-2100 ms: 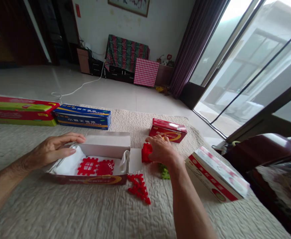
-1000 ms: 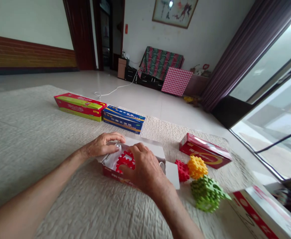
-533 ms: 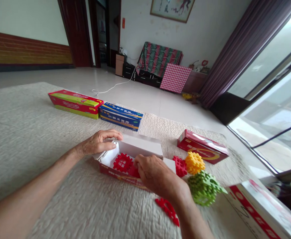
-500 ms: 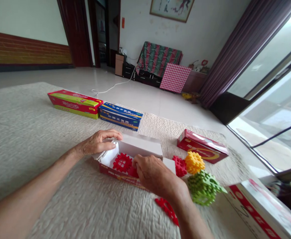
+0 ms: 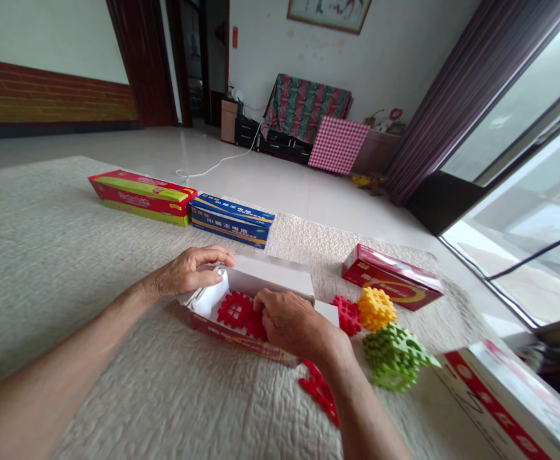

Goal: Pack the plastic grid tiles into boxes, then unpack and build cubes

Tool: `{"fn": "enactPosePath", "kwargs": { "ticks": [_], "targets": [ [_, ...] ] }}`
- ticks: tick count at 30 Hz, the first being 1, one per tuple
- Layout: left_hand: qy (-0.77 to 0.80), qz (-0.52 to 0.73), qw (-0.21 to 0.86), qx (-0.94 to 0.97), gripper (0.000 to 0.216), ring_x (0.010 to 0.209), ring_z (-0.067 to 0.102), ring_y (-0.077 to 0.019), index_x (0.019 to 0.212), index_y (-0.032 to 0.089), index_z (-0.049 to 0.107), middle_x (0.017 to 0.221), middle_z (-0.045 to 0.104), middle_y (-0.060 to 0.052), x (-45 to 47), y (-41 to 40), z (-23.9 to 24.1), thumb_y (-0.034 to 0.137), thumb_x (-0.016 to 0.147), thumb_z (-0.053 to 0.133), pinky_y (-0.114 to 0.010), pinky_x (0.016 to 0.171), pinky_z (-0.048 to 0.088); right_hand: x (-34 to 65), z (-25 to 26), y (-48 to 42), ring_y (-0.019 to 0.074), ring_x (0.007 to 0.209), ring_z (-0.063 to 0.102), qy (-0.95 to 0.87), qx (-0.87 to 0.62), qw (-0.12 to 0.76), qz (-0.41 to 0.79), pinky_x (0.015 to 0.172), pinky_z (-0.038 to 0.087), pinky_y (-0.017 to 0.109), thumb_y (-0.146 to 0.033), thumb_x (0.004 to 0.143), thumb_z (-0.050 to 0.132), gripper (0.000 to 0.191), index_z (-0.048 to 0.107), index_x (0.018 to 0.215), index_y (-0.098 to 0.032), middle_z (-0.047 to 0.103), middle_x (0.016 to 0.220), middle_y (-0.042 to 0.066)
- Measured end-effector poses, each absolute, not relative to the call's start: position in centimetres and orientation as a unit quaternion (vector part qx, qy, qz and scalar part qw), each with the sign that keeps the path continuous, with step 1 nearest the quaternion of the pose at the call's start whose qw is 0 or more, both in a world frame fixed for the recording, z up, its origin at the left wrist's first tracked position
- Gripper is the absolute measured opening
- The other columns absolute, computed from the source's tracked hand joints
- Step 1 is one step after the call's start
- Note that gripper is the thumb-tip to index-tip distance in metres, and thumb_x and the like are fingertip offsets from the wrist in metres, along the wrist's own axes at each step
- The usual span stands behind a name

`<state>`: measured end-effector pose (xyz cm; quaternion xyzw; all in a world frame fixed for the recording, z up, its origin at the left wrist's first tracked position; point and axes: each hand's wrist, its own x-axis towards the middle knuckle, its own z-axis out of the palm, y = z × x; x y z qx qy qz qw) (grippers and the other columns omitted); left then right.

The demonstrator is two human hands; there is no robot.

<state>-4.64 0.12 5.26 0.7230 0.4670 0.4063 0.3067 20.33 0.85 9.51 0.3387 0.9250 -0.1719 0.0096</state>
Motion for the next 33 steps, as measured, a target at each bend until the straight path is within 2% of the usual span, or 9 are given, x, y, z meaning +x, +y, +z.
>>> {"fn": "enactPosePath", "kwargs": {
  "ticks": [4, 7, 10, 14, 19, 24, 33],
  "targets": [
    [0.469, 0.403, 0.304, 0.725, 0.029, 0.112, 0.060, -0.0230, 0.098, 0.018, 0.070, 0.114, 0.066, -0.007, -4.6, 0.1, 5.2, 0.024, 0.071, 0.060, -0.034, 0.095, 0.049, 20.4, 9.5, 0.9, 0.0126, 0.069, 0.055, 0.919, 0.352, 0.015, -0.176, 0.063, 0.035, 0.027, -0.017, 0.079, 0.057, 0.009, 0.060, 0.086, -0.020, 0.067, 0.081, 0.001],
    [0.467, 0.404, 0.303, 0.726, 0.030, 0.112, 0.060, -0.0231, 0.099, 0.018, 0.070, 0.115, 0.066, -0.007, -4.6, 0.1, 5.2, 0.024, 0.071, 0.060, -0.034, 0.095, 0.049, 20.3, 9.4, 0.9, 0.0154, 0.076, 0.056, 0.916, 0.362, 0.029, -0.168, 0.067, 0.037, 0.029, -0.024, 0.075, 0.066, 0.017, 0.062, 0.091, -0.020, 0.068, 0.090, 0.004],
    [0.468, 0.402, 0.303, 0.726, 0.030, 0.111, 0.060, -0.0228, 0.099, 0.018, 0.070, 0.114, 0.066, -0.007, -4.6, 0.1, 5.2, 0.024, 0.071, 0.060, -0.033, 0.094, 0.049, 20.1, 9.1, 0.8, 0.0175, 0.076, 0.056, 0.917, 0.371, 0.044, -0.137, 0.065, 0.036, 0.031, -0.028, 0.073, 0.070, 0.020, 0.062, 0.090, -0.020, 0.068, 0.089, 0.005],
    [0.470, 0.401, 0.303, 0.725, 0.030, 0.110, 0.060, -0.0221, 0.098, 0.018, 0.070, 0.114, 0.066, -0.007, -4.6, 0.2, 5.2, 0.024, 0.071, 0.060, -0.033, 0.093, 0.049, 19.9, 8.7, 0.6, 0.0168, 0.069, 0.052, 0.921, 0.371, 0.048, -0.105, 0.059, 0.032, 0.031, -0.032, 0.074, 0.071, 0.019, 0.060, 0.083, -0.020, 0.066, 0.083, 0.004],
    [0.468, 0.405, 0.299, 0.726, 0.029, 0.110, 0.060, -0.0224, 0.097, 0.019, 0.071, 0.113, 0.066, -0.007, -4.6, 0.2, 5.0, 0.024, 0.071, 0.060, -0.034, 0.094, 0.049, 20.0, 8.8, 0.4, 0.0159, 0.070, 0.051, 0.925, 0.365, 0.045, -0.100, 0.060, 0.032, 0.031, -0.032, 0.077, 0.070, 0.018, 0.057, 0.080, -0.020, 0.064, 0.082, 0.004],
    [0.463, 0.399, 0.313, 0.727, 0.031, 0.112, 0.059, -0.0224, 0.099, 0.020, 0.071, 0.116, 0.065, -0.006, -4.4, 0.2, 5.0, 0.023, 0.070, 0.061, -0.033, 0.096, 0.049, 20.6, 10.1, 0.3, 0.0134, 0.067, 0.051, 0.919, 0.375, 0.045, -0.113, 0.059, 0.034, 0.029, -0.029, 0.076, 0.071, 0.016, 0.059, 0.080, -0.020, 0.063, 0.081, 0.002],
    [0.460, 0.400, 0.310, 0.729, 0.030, 0.112, 0.059, -0.0218, 0.098, 0.020, 0.071, 0.115, 0.065, -0.006, -3.9, 0.1, 5.2, 0.020, 0.070, 0.060, -0.033, 0.094, 0.049, 21.0, 10.3, 0.8, 0.0124, 0.064, 0.053, 0.915, 0.383, 0.037, -0.123, 0.055, 0.033, 0.026, -0.036, 0.076, 0.071, 0.020, 0.062, 0.082, -0.020, 0.064, 0.076, 0.001]
  ]
}}
